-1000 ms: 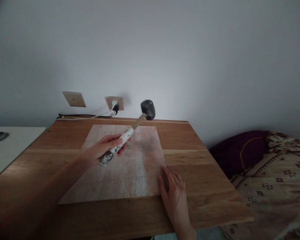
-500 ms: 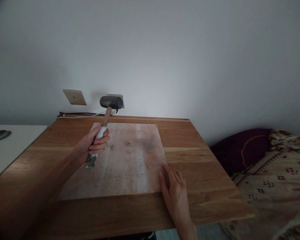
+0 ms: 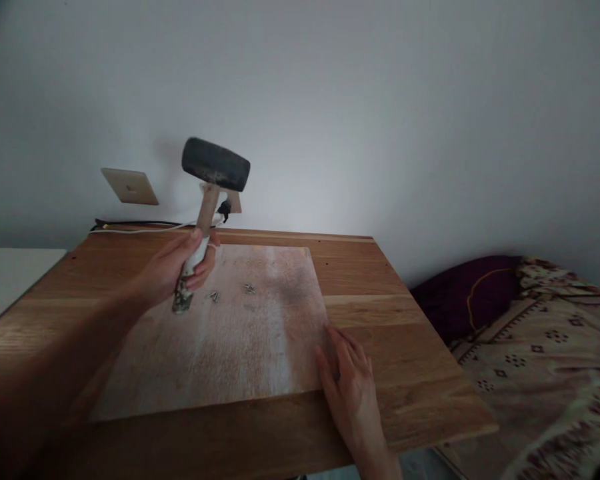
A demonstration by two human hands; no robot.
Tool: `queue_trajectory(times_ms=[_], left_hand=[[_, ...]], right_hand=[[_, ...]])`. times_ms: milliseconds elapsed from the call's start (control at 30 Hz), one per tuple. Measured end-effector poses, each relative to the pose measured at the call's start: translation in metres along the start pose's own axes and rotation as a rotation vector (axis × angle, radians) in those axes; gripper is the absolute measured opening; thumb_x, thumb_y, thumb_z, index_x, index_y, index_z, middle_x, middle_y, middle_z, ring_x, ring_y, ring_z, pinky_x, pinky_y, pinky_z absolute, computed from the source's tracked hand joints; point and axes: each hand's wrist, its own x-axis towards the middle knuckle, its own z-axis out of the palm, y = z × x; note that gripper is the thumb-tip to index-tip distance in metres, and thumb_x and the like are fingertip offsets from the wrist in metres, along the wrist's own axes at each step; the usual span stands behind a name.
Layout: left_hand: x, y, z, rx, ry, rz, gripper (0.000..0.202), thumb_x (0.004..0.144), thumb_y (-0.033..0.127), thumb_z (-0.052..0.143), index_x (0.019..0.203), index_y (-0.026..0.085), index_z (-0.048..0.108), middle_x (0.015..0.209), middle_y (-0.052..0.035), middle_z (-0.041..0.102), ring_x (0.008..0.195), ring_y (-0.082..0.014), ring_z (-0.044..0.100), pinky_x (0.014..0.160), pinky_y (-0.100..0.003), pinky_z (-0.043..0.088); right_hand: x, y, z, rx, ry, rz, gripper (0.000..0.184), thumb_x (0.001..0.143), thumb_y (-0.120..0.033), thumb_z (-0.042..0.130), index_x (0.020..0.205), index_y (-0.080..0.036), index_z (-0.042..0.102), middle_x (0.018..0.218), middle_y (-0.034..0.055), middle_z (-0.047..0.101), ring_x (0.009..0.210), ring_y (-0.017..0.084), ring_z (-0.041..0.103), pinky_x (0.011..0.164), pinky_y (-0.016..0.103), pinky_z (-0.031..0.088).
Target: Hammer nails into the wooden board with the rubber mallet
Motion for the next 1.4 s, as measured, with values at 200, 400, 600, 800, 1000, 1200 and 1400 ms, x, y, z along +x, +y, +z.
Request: queue_trajectory(times_ms=[200, 400, 600, 800, 1000, 1200, 1400], left_hand=[[0.024, 0.025, -0.026, 0.872, 0.289, 0.129, 0.045, 0.096, 0.062, 0.056, 0.074, 0.024, 0.045, 0.062, 0.0024, 0.049, 0.063, -0.0162, 0.049, 0.058, -0.028, 0.032], [0.03, 0.002, -0.026, 1.007, 0.198, 0.147, 0.048, 0.099, 0.062, 0.045, 0.073, 0.022, 0.05, 0.065, -0.0005, 0.055, 0.064, -0.018, 0.052, 0.062, -0.03, 0.032], [0.028, -0.016, -0.03, 1.132, 0.057, 0.08, 0.049, 0.1, 0.065, 0.044, 0.084, 0.022, 0.061, 0.079, -0.0056, 0.067, 0.074, -0.0228, 0.06, 0.066, -0.032, 0.037], [0.03, -0.023, -0.028, 1.156, 0.029, 0.034, 0.047, 0.101, 0.062, 0.046, 0.081, 0.022, 0.06, 0.08, -0.0079, 0.068, 0.077, -0.0263, 0.063, 0.069, -0.034, 0.041], [0.032, -0.027, -0.027, 1.174, 0.031, 0.036, 0.046, 0.101, 0.061, 0.044, 0.083, 0.022, 0.06, 0.079, -0.008, 0.068, 0.077, -0.0267, 0.064, 0.069, -0.034, 0.041], [0.033, -0.034, -0.022, 1.185, 0.044, 0.05, 0.048, 0.101, 0.062, 0.042, 0.084, 0.022, 0.062, 0.081, -0.0095, 0.07, 0.078, -0.0264, 0.065, 0.069, -0.035, 0.04], [0.029, -0.037, -0.01, 1.2, -0.01, -0.003, 0.047, 0.102, 0.06, 0.043, 0.089, 0.021, 0.065, 0.079, -0.0083, 0.071, 0.077, -0.0268, 0.067, 0.069, -0.034, 0.043]], right_hand=[[0.063, -0.026, -0.008, 0.12, -0.099, -0.173, 0.03, 0.109, -0.04, 0.052, 0.13, -0.023, 0.067, 0.122, 0.0126, 0.075, 0.115, 0.03, 0.071, 0.099, 0.047, 0.059], [0.14, -0.06, 0.029, 0.187, -0.513, -0.513, 0.027, 0.109, -0.023, 0.05, 0.123, -0.019, 0.072, 0.111, 0.0111, 0.075, 0.101, 0.024, 0.073, 0.091, 0.039, 0.059], [0.192, -0.069, 0.062, 0.103, -0.692, -0.565, 0.02, 0.098, -0.008, 0.063, 0.11, -0.016, 0.076, 0.104, 0.0102, 0.076, 0.092, 0.021, 0.071, 0.087, 0.034, 0.053], [0.196, -0.074, 0.075, 0.128, -0.734, -0.534, 0.011, 0.091, -0.009, 0.067, 0.089, -0.017, 0.074, 0.086, 0.0056, 0.072, 0.075, 0.017, 0.064, 0.071, 0.027, 0.046], [0.211, -0.055, 0.069, 0.136, -0.673, -0.44, 0.013, 0.078, -0.006, 0.067, 0.08, -0.019, 0.066, 0.078, 0.0006, 0.069, 0.07, 0.016, 0.061, 0.066, 0.026, 0.044], [0.234, -0.015, 0.053, 0.137, -0.536, -0.298, 0.008, 0.078, -0.012, 0.063, 0.08, -0.02, 0.064, 0.076, 0.0014, 0.071, 0.07, 0.017, 0.066, 0.066, 0.027, 0.05], [0.239, 0.004, 0.049, 0.129, -0.466, -0.264, 0.016, 0.079, -0.012, 0.063, 0.089, -0.018, 0.074, 0.082, 0.0045, 0.078, 0.073, 0.018, 0.071, 0.07, 0.029, 0.054]])
